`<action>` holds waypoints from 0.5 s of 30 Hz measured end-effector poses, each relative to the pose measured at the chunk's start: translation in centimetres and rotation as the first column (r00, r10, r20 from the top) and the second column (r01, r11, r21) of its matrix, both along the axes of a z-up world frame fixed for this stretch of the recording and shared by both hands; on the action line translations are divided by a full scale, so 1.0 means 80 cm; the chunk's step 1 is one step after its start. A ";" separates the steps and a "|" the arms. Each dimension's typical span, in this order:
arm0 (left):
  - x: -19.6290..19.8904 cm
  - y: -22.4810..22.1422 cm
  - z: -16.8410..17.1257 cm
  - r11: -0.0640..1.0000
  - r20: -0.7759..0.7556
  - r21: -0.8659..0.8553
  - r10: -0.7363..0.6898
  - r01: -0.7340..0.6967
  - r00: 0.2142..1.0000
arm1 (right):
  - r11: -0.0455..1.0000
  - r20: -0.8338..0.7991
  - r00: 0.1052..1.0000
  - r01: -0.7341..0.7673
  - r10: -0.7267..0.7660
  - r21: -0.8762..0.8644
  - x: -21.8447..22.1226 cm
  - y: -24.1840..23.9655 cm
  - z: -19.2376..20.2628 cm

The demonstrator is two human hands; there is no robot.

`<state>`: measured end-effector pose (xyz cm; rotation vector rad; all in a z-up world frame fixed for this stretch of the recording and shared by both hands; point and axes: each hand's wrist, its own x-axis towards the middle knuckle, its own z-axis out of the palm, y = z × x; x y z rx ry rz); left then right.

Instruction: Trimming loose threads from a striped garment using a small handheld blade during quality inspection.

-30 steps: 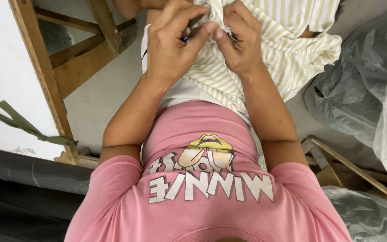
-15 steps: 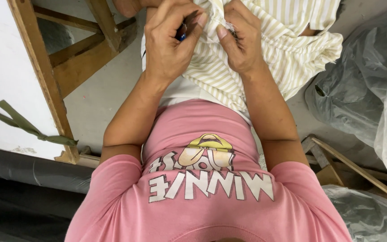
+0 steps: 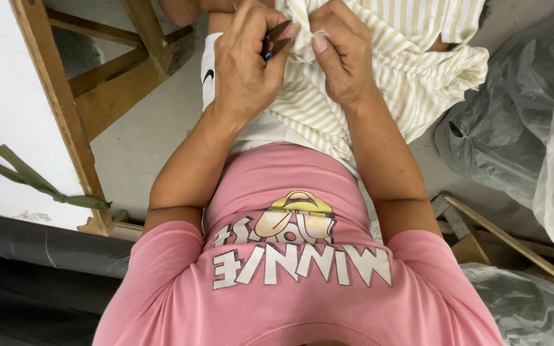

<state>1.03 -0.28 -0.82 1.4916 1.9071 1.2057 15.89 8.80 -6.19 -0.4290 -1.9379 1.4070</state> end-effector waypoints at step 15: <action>0.002 0.019 0.036 0.990 -0.037 0.014 -0.139 0.140 0.990 | 0.904 -0.071 0.996 0.010 -0.044 -0.428 0.019 -0.017 -0.007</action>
